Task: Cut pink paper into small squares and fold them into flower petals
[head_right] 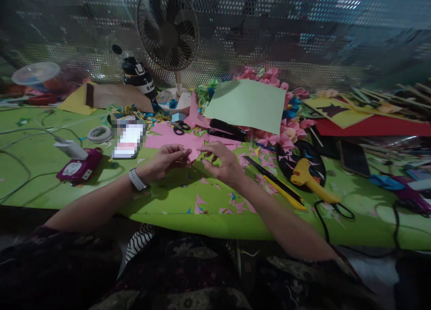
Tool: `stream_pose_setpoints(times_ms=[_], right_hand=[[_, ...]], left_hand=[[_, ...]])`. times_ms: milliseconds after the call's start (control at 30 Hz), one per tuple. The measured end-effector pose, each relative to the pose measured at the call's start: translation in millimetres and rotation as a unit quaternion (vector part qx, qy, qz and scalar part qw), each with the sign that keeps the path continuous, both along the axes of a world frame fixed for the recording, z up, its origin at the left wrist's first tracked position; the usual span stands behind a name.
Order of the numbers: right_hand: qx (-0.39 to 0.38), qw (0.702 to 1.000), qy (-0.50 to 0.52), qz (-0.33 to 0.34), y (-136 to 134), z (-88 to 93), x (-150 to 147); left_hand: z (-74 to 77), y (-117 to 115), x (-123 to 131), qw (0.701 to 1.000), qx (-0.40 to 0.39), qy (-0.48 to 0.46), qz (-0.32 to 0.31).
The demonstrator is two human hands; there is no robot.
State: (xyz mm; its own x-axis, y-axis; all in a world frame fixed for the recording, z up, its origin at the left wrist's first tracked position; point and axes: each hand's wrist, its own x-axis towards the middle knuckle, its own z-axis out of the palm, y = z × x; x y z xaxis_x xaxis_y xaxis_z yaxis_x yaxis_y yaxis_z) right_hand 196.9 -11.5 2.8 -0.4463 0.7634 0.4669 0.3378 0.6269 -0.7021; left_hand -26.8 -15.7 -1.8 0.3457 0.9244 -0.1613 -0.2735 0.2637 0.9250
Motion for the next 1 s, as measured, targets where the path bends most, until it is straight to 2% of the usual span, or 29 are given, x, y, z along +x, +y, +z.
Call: stream_pose_setpoints(times_ms=[100,267,433,633,733,1000], right_hand=[[0.053,0.997,-0.032,0.035,1.9,0.2,1.1],[0.041,0.998,-0.016,0.036,-0.9,-2.1,-1.0],[-0.014,0.999,0.034,-0.008,-5.7,-2.0,-8.9],[-0.139,0.989,0.057,-0.006,-9.4,-1.3,-12.6],[-0.148,0.987,0.055,-0.017,-10.1,0.8,-11.6],[-0.119,0.992,0.048,-0.003,-7.6,1.8,-9.3]], left_hand=[[0.1,-2.1,0.6,0.999,-0.015,0.012,-0.051],[-1.0,-6.3,4.7,0.997,0.003,0.027,-0.065],[-4.4,-7.5,6.9,0.996,0.053,0.035,-0.059],[-17.6,-6.7,7.0,0.989,0.107,0.05,-0.084],[-21.2,-7.5,6.2,0.987,0.12,0.044,-0.101],[-7.7,-13.3,5.2,0.984,0.103,0.06,-0.13]])
